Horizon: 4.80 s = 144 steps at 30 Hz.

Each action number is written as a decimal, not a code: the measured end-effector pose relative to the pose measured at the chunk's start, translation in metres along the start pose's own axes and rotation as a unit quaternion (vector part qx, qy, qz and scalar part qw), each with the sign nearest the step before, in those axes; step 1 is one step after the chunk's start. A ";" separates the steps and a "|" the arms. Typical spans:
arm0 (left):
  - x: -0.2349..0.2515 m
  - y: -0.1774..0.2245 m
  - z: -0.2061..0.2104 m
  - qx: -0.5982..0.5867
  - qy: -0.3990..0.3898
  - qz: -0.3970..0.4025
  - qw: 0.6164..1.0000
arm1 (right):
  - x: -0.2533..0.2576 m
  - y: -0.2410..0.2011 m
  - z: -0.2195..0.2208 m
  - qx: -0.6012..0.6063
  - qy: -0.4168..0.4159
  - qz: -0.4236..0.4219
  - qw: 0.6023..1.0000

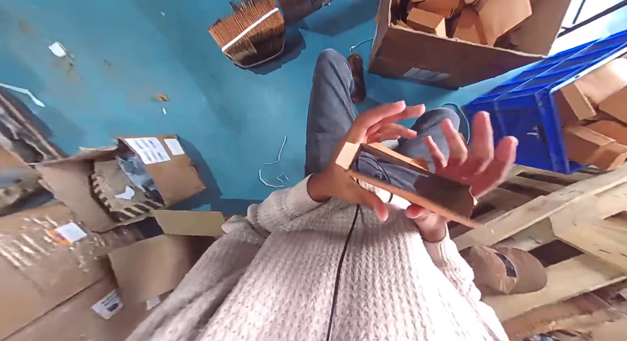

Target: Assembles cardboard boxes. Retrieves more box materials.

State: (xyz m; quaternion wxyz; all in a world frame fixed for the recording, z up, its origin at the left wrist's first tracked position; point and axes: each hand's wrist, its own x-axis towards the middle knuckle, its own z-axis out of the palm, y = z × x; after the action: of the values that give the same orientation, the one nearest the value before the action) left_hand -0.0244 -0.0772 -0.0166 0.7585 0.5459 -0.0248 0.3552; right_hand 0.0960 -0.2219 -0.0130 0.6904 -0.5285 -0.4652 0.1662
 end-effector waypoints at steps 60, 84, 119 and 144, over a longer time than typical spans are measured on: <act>0.022 -0.008 0.016 0.173 0.174 -0.083 0.966 | 0.025 0.005 -0.010 -0.355 0.079 -0.036 0.931; 0.045 0.000 -0.029 0.160 -0.074 -0.258 0.950 | 0.035 0.003 -0.072 0.094 -0.046 0.355 0.929; -0.011 0.021 0.040 0.109 0.087 -0.154 0.978 | 0.019 -0.048 -0.053 0.001 -0.179 0.206 0.962; -0.031 0.007 0.020 0.072 -0.009 -0.116 0.991 | -0.023 -0.022 -0.014 0.066 0.090 0.132 0.985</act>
State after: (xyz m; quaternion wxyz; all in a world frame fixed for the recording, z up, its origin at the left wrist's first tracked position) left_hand -0.0442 -0.1089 -0.0157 0.7529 0.6013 0.0574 0.2613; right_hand 0.0903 -0.2547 -0.0043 0.7349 -0.5513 -0.3154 0.2380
